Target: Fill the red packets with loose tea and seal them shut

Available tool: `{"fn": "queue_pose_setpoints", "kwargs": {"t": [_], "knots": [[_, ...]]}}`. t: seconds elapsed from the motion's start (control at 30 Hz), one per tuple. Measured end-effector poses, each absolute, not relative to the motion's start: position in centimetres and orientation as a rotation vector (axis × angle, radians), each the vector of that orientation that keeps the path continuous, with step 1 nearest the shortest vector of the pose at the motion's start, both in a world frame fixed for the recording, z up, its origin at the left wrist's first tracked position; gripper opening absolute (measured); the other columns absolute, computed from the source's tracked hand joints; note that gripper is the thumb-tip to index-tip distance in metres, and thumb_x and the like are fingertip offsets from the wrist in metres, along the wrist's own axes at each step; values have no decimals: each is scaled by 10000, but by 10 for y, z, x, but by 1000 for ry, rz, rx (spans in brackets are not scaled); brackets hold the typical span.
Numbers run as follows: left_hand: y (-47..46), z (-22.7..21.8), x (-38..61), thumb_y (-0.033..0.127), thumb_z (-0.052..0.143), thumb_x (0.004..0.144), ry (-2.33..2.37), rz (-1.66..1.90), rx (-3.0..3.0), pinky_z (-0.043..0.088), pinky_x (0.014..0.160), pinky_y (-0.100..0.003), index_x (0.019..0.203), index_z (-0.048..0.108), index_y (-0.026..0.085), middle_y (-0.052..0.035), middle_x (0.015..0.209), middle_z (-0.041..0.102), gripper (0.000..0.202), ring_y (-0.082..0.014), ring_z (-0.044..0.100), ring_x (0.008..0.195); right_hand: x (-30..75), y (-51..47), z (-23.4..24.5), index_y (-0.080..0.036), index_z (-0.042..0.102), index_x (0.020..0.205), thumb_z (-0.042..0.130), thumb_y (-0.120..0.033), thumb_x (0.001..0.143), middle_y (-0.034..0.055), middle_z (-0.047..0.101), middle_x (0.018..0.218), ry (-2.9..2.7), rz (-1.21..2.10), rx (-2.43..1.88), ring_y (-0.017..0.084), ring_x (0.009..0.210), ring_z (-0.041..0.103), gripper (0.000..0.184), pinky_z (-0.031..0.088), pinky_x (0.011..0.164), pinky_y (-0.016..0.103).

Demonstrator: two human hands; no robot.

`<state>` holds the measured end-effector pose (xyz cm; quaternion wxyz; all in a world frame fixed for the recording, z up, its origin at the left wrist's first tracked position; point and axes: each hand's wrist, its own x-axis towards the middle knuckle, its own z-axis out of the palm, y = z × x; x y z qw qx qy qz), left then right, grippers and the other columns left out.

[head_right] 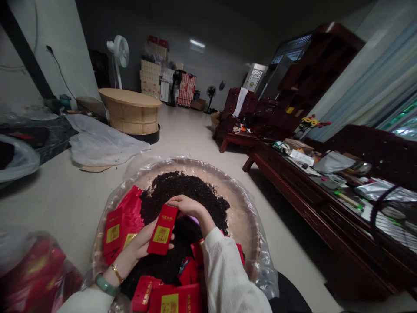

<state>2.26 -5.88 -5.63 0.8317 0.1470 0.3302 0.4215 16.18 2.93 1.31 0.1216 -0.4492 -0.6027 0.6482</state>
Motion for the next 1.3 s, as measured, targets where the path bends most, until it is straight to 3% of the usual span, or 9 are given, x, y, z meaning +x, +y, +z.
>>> {"fn": "queue_pose_setpoints", "kwargs": {"t": [0.3,0.47,0.63,0.73,0.87,1.03,1.13,1.2,1.3], "knots": [[-59,-55,23,483,548,832,697,889,335,579,615,-404,1040,573,143,-60,685,697,400,-224,692,606,169,25,15,-193,647,1087,445,-443,897,5,635,763,-1754,1903,-1304,91,587,536,374,437,561,196],[-60,-55,23,476,511,856,696,883,330,579,644,-407,1072,583,130,-96,774,720,415,-226,698,633,171,23,10,-107,704,932,449,-544,860,35,658,734,-1850,1772,-1236,118,632,545,511,441,641,241],[-60,-56,23,486,485,867,648,871,307,578,648,-380,1091,594,115,-114,809,732,447,-218,701,630,199,26,-12,-132,683,983,658,-300,693,53,687,866,-1831,1219,-1333,181,802,608,336,472,758,299],[-59,-56,24,492,483,866,647,858,299,577,657,-377,1061,611,102,-108,765,732,454,-217,699,611,227,23,-31,-126,674,944,625,-183,655,55,680,829,-1751,1065,-1421,182,777,623,299,489,747,309],[-59,-55,25,494,491,862,641,850,295,576,645,-370,1032,619,99,-101,736,729,448,-218,699,605,248,8,-44,-164,665,984,649,-151,620,56,689,928,-1807,1101,-1449,202,843,640,365,502,757,311],[-59,-56,24,464,476,880,630,855,282,575,628,-368,1070,608,102,-97,727,730,430,-217,699,598,228,-17,-39,-173,688,804,561,-281,800,38,673,726,-2066,872,-1544,203,722,630,167,474,700,309],[-59,-55,23,464,465,886,617,856,287,573,662,-364,1110,599,110,-110,782,738,440,-215,705,629,207,-31,-41,-185,676,919,661,-292,731,76,668,938,-2474,807,-1374,242,894,603,218,444,786,316],[-59,-54,23,466,464,885,616,851,300,572,683,-363,1124,594,108,-124,812,739,450,-224,711,670,197,-39,-46,-175,649,1000,706,-252,667,107,639,1037,-2648,773,-1346,262,953,582,346,435,798,310],[-59,-53,24,447,468,889,647,876,313,573,682,-362,1126,585,105,-125,810,739,433,-226,712,673,192,-44,-56,-172,656,951,620,-129,683,92,665,970,-2644,814,-1384,229,872,616,274,436,739,271]]}}
